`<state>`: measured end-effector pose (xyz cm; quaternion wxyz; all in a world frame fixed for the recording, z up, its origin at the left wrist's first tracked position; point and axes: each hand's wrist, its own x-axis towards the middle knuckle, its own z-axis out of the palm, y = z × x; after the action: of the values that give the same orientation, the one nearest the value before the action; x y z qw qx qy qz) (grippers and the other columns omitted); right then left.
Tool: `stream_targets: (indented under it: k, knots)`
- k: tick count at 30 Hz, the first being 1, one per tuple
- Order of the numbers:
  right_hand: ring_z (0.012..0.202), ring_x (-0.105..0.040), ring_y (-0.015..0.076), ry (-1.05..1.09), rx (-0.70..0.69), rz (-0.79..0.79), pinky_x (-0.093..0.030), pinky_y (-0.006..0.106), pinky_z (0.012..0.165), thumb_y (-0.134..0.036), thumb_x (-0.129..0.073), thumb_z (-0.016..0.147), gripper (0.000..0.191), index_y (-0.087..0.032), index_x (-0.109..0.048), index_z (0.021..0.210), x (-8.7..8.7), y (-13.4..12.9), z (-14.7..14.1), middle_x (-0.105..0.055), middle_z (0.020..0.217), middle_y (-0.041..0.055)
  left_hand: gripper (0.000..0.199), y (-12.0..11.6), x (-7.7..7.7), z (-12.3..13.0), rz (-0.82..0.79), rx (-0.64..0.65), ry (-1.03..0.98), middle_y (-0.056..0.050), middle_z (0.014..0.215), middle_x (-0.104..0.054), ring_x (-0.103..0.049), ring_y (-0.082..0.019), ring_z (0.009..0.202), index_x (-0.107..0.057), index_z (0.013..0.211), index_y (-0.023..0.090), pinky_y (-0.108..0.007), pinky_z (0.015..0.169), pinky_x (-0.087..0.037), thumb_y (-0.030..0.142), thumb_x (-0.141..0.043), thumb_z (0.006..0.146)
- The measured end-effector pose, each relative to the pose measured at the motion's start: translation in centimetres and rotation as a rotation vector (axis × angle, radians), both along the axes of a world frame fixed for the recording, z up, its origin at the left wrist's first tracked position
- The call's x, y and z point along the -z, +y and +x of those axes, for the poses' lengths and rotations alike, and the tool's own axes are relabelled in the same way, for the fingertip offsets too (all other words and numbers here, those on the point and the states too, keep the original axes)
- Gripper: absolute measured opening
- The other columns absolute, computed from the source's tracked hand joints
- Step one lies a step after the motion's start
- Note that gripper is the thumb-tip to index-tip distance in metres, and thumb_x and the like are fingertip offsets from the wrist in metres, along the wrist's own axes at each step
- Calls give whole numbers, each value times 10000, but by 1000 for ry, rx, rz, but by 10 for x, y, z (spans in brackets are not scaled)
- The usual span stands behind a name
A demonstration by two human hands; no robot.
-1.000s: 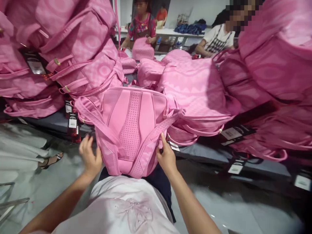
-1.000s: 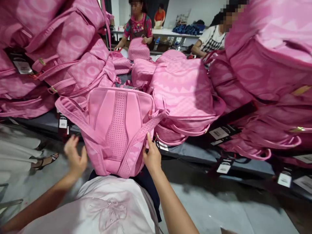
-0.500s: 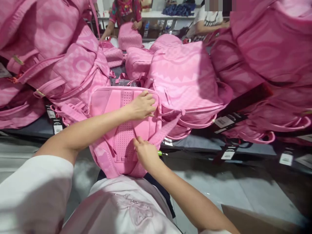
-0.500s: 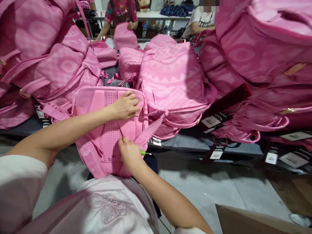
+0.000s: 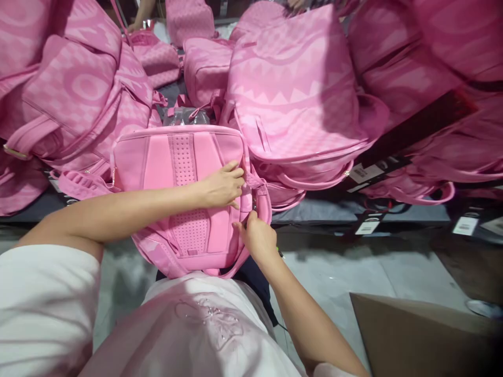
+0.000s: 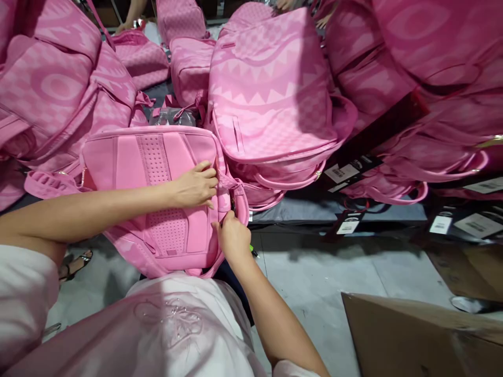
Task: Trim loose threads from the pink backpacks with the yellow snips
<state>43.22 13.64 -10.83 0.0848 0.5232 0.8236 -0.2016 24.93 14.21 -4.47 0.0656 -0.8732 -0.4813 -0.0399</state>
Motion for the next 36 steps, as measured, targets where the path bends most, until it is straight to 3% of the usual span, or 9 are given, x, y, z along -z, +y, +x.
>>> stream_targets:
  k: [6, 9, 13, 16, 19, 26, 30, 32, 36]
  knots:
    - [1006, -714, 321, -3, -39, 19, -535, 371, 805, -474, -552, 968, 398, -129, -548, 1167, -3, 3, 4, -727, 1039, 183, 593, 11, -82, -55, 46, -215, 102, -80, 1140, -633, -360, -309, 1387, -674, 920, 105, -654, 1204, 39, 686, -566, 868]
    - [999, -713, 325, 44, -64, 23, -532, 370, 808, -391, -608, 947, 349, -117, -586, 1161, -12, 1, 15, -732, 1010, 184, 622, 5, -99, -61, 82, -314, 19, -104, 1343, -560, -239, -328, 1471, -641, 994, 55, -695, 1149, 122, 656, -496, 922]
    - [798, -729, 226, 708, 32, -32, -543, 307, 705, -352, -618, 936, 343, -153, -607, 1215, -33, -10, 33, -740, 950, 106, 440, -25, -68, -25, 119, -238, -75, -69, 1476, -483, -293, -356, 1466, -656, 931, 124, -688, 1180, -8, 559, -619, 882]
    - [632, -693, 153, 1437, 143, -106, -497, 236, 521, -436, -581, 959, 297, -206, -625, 1141, -47, -24, 31, -729, 891, 44, 416, -57, -39, 14, -5, -186, -159, -129, 1273, -639, -501, -349, 1269, -687, 964, 154, -586, 1100, -309, 554, -670, 852]
    - [574, -674, 130, 1809, 211, -114, -468, 210, 462, -410, -582, 970, 205, -225, -652, 1024, -48, -37, 15, -715, 811, 7, 365, -80, -24, 40, -239, -168, -302, -114, 1108, -701, -592, -282, 1059, -695, 1019, 159, -463, 946, -423, 498, -636, 897]
    - [803, -725, 170, 1870, 280, -355, -590, 338, 777, -368, -609, 946, 157, -226, -676, 951, -21, -40, -5, -731, 937, 25, 288, -96, -9, 37, -333, -156, -375, -73, 901, -701, -624, -221, 917, -685, 879, 151, -376, 868, -451, 373, -534, 982]
    - [1116, -656, 237, 1581, 36, -392, -529, 422, 979, -497, -605, 917, 312, -237, -705, 1057, -7, -27, 7, -704, 1166, 71, 298, -93, -9, 33, -261, -102, -358, -84, 890, -688, -618, -197, 865, -657, 877, 140, -335, 816, -491, 377, -516, 989]
    - [1021, -666, 219, 1382, -33, -251, -536, 395, 931, -514, -622, 904, 353, -244, -710, 1114, -1, -20, 16, -719, 1076, 61, 272, -84, -13, 28, -162, -75, -268, -92, 941, -694, -624, -211, 915, -655, 924, 144, -358, 846, -499, 367, -514, 990]
    - [613, -608, 128, 1394, 278, -137, -508, 270, 598, -549, -561, 935, 367, -230, -681, 1072, 5, -6, 23, -677, 772, -4, 250, -52, -22, 13, 152, -152, 75, -120, 1251, -637, -532, -296, 1243, -636, 1113, 168, -538, 1105, -375, 353, -574, 957]
